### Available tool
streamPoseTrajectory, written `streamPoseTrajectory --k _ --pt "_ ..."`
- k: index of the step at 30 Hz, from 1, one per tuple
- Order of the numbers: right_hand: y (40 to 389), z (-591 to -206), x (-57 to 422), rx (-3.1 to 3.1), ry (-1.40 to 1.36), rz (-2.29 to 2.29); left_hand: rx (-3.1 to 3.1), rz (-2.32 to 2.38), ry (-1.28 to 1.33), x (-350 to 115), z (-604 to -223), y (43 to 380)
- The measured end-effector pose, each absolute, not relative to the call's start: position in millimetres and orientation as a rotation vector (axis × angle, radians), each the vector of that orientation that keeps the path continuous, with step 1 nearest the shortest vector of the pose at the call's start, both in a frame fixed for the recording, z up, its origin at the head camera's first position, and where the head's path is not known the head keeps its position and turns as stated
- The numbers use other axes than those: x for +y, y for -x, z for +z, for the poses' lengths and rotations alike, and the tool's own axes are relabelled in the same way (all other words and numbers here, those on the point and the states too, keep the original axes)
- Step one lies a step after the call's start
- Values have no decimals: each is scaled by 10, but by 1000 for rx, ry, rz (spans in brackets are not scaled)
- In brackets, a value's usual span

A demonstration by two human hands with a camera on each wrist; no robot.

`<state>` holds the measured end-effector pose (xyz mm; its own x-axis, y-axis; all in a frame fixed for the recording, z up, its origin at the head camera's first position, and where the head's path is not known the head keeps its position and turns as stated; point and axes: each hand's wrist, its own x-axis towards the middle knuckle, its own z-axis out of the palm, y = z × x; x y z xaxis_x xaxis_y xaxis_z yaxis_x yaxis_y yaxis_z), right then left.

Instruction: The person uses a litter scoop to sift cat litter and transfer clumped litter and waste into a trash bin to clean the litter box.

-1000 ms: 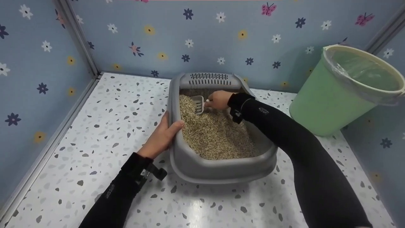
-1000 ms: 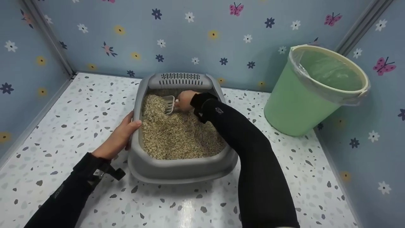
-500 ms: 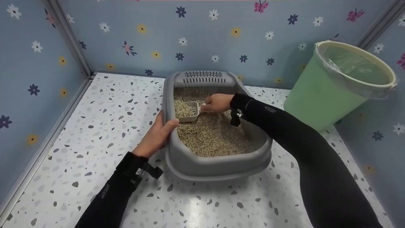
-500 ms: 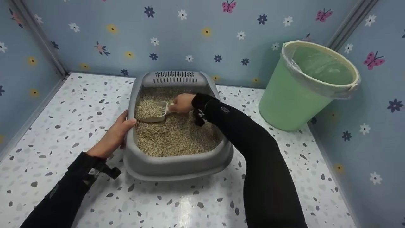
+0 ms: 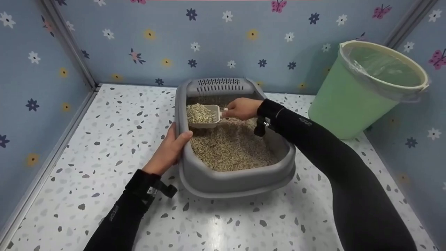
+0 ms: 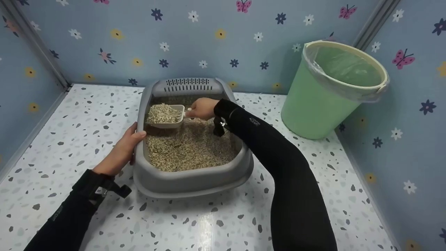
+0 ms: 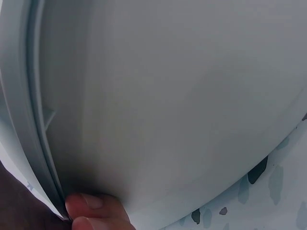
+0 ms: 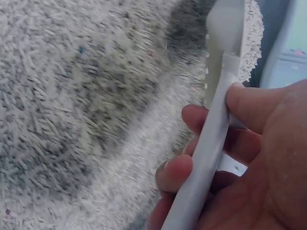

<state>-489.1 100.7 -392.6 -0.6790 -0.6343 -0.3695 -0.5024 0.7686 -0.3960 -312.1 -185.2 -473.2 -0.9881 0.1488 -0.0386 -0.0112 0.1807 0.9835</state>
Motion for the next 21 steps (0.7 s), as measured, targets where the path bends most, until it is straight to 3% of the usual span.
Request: streamPoseTrajectory --k 12,21 --pt "4797 -3661 1333 2542 764 -577 2324 1905 -119 -1857 -4729 3122" --pt "4445 -3469 1523 2626 709 -730 2333 1867 -101 -1867 -4699 3121"
